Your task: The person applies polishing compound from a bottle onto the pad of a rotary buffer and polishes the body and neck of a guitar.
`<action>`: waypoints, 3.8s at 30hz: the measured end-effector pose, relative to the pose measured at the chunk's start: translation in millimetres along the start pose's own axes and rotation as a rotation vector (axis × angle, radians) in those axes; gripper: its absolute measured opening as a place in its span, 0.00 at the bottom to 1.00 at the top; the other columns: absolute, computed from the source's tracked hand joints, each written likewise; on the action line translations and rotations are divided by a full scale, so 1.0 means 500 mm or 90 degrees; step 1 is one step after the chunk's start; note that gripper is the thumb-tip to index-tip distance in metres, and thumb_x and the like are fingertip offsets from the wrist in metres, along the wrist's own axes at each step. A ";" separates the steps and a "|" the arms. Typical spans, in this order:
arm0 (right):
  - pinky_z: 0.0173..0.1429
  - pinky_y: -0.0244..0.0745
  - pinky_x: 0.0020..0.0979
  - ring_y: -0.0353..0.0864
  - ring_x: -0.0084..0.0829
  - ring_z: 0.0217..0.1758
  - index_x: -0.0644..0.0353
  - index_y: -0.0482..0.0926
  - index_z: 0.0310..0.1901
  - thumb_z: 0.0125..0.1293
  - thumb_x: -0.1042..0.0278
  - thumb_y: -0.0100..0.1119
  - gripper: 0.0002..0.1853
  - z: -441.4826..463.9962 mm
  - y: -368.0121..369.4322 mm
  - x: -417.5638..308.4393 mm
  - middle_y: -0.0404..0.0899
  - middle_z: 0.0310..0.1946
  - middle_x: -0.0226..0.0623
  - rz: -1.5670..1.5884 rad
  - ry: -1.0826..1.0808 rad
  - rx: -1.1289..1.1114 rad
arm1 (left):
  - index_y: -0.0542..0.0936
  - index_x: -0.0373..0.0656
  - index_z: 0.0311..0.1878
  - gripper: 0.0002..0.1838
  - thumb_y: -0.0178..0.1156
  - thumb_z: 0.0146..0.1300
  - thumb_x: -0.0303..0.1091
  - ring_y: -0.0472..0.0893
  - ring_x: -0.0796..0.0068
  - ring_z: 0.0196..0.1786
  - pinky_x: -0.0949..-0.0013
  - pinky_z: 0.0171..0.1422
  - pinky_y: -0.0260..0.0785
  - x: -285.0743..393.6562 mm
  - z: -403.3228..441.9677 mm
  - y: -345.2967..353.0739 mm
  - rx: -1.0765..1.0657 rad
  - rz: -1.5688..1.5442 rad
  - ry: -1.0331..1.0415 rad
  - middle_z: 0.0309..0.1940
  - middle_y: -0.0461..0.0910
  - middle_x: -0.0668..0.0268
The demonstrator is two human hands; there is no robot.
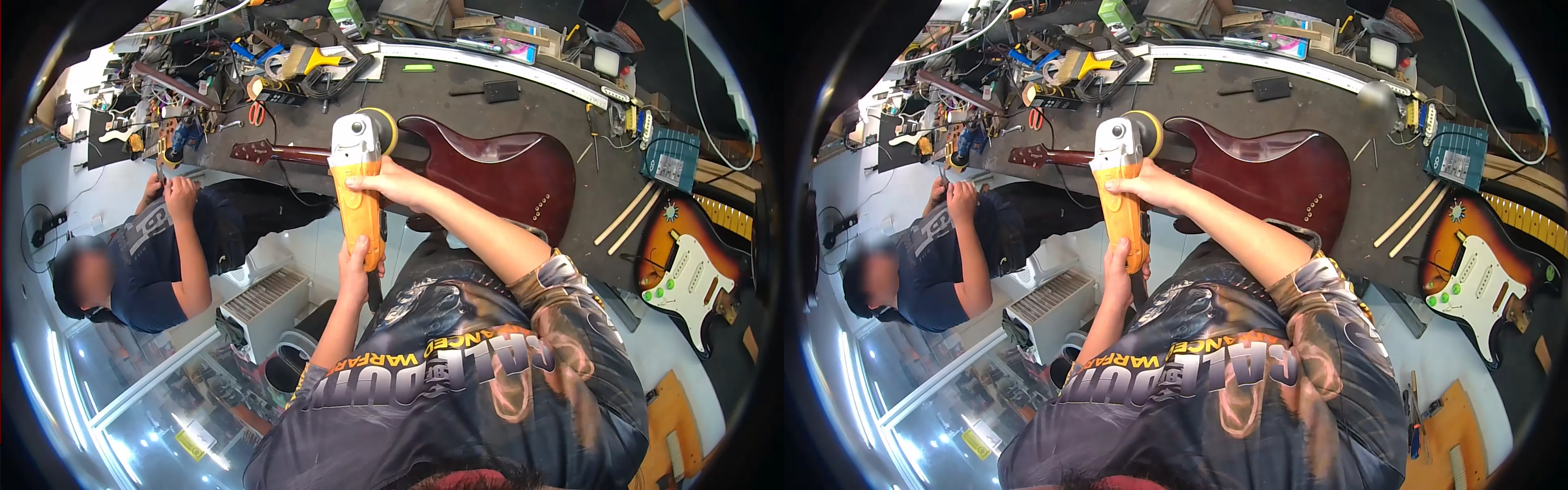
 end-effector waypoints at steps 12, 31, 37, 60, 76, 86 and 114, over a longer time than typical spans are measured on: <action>0.73 0.84 0.41 0.89 0.35 0.67 0.58 0.79 0.76 0.79 0.61 0.71 0.27 -0.063 -0.029 -0.035 0.89 0.64 0.40 0.083 0.010 -0.023 | 0.76 0.40 0.62 0.29 0.61 0.82 0.61 0.82 0.73 0.25 0.70 0.29 0.76 -0.020 0.022 0.033 -0.037 0.002 0.006 0.33 0.83 0.60; 0.70 0.86 0.43 0.92 0.35 0.65 0.57 0.82 0.73 0.81 0.50 0.67 0.27 -0.111 -0.060 -0.074 0.92 0.61 0.40 0.063 0.017 0.011 | 0.76 0.41 0.60 0.27 0.62 0.83 0.59 0.82 0.75 0.23 0.71 0.28 0.76 0.047 0.019 0.063 -0.079 0.059 -0.031 0.32 0.83 0.62; 0.71 0.84 0.49 0.90 0.37 0.68 0.52 0.80 0.75 0.81 0.47 0.67 0.29 -0.153 -0.055 -0.107 0.90 0.64 0.41 0.072 0.011 0.038 | 0.77 0.41 0.60 0.26 0.62 0.83 0.58 0.81 0.76 0.23 0.72 0.28 0.75 0.065 0.023 0.059 -0.105 0.101 -0.034 0.31 0.83 0.62; 0.70 0.81 0.58 0.86 0.41 0.72 0.50 0.79 0.77 0.77 0.35 0.68 0.36 -0.111 -0.091 -0.057 0.87 0.68 0.41 0.095 0.057 0.014 | 0.78 0.41 0.55 0.28 0.58 0.84 0.63 0.82 0.76 0.24 0.72 0.28 0.76 0.119 -0.002 0.095 -0.087 0.137 -0.070 0.30 0.83 0.63; 0.74 0.82 0.48 0.91 0.34 0.67 0.53 0.78 0.78 0.82 0.46 0.65 0.31 -0.170 -0.055 -0.099 0.92 0.63 0.38 0.124 0.007 0.011 | 0.77 0.41 0.58 0.28 0.59 0.84 0.62 0.82 0.75 0.25 0.71 0.30 0.77 0.069 -0.004 0.074 -0.089 0.136 -0.060 0.31 0.83 0.63; 0.73 0.82 0.51 0.86 0.41 0.72 0.61 0.76 0.77 0.78 0.46 0.71 0.36 -0.088 -0.055 -0.047 0.87 0.68 0.47 0.043 0.045 0.002 | 0.79 0.41 0.57 0.30 0.57 0.83 0.63 0.83 0.74 0.26 0.69 0.30 0.77 0.033 0.006 0.062 -0.067 0.081 -0.047 0.31 0.83 0.62; 0.70 0.85 0.54 0.88 0.40 0.71 0.55 0.77 0.78 0.79 0.47 0.70 0.34 -0.066 -0.037 -0.037 0.88 0.66 0.44 -0.011 0.101 0.010 | 0.77 0.42 0.58 0.27 0.60 0.83 0.60 0.82 0.73 0.25 0.68 0.29 0.77 -0.012 0.010 0.042 -0.027 0.012 -0.030 0.32 0.83 0.61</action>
Point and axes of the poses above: each hand's wrist, its own z-axis towards the middle knuckle, its own y-axis out of the palm, x = y × z, the point moved 2 cm from there along z, towards the middle knuckle
